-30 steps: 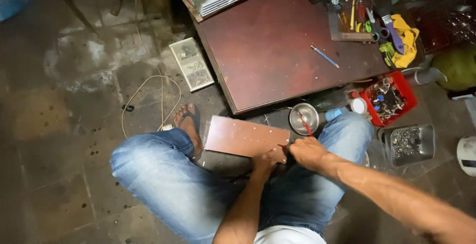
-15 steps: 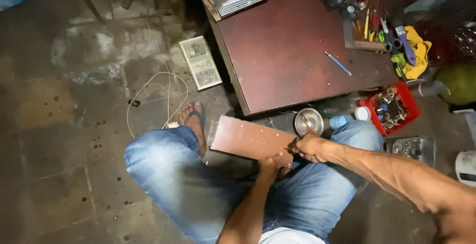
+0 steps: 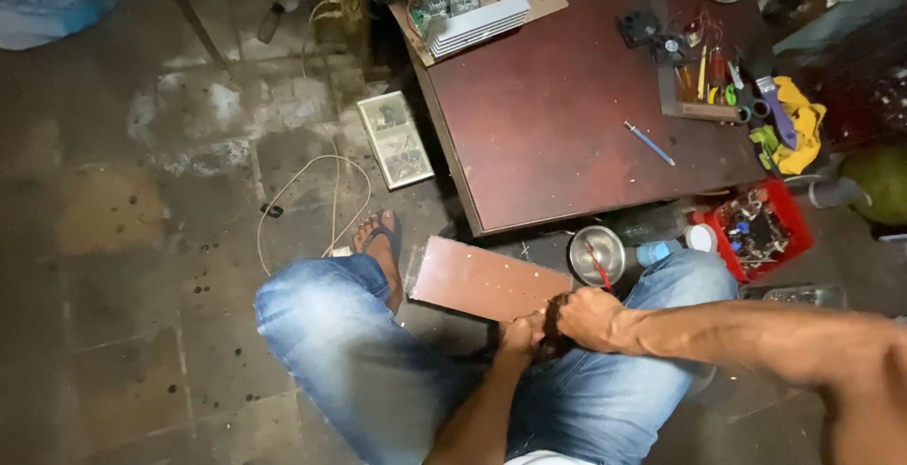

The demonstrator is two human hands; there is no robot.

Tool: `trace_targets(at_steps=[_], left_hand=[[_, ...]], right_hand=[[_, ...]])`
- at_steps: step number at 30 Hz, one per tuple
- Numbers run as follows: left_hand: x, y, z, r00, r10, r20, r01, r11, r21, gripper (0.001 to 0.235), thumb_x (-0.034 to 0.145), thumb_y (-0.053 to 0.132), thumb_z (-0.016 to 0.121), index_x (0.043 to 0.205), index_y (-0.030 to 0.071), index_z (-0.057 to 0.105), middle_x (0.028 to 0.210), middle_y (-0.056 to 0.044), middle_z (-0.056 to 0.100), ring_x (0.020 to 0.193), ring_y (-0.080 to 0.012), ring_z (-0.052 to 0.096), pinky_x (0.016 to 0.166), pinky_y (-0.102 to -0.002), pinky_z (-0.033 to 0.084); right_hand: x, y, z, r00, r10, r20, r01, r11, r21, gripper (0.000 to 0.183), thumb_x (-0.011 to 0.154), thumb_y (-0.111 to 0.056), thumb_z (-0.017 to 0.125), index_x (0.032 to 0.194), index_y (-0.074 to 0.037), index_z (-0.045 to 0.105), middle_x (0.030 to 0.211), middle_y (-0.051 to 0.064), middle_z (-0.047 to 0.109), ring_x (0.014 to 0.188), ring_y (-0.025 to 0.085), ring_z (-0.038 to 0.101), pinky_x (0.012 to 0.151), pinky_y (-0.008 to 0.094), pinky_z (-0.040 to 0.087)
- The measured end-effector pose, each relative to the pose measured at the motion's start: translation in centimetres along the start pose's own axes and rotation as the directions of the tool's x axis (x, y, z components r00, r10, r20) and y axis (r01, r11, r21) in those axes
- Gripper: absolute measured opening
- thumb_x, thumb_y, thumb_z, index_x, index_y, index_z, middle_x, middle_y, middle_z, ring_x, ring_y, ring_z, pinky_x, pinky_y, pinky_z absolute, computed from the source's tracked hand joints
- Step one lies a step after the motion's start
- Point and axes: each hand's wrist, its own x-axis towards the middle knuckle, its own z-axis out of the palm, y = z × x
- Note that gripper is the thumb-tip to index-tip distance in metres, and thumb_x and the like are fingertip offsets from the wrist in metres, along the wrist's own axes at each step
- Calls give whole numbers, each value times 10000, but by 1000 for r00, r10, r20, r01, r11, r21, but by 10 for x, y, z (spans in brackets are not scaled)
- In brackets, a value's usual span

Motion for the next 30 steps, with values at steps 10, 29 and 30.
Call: trace_targets(at_steps=[10, 29, 30], left_hand=[[-28, 4, -10, 969, 242, 48, -241, 970, -12, 625, 672, 82, 955, 1201, -20, 637, 983, -149, 675, 834, -210, 710, 641, -349, 645], [101, -97, -21, 844, 415, 341, -401, 909, -112, 313, 915, 105, 741, 1029, -109, 543, 930, -50, 489, 809, -47, 504, 778, -137, 509], [108, -100, -17, 844, 415, 340, -400, 909, -115, 313, 915, 105, 741, 1029, -109, 543, 930, -50, 489, 809, -47, 504, 778, -137, 509]], right_hand=[[6, 25, 14, 776, 465, 426, -623, 461, 632, 164, 808, -189, 669, 686, -81, 687, 654, 81, 665, 624, 265, 670, 480, 409, 515], [-7, 1, -6, 999, 31, 41, -29, 999, -41, 216, 800, -105, 566, 710, -187, 744, 666, 4, 715, 628, 197, 714, 501, 423, 594], [-3, 2, 4, 999, 29, 43, -27, 999, -43, 216, 800, -105, 566, 710, -187, 744, 666, 4, 715, 628, 197, 714, 501, 423, 594]])
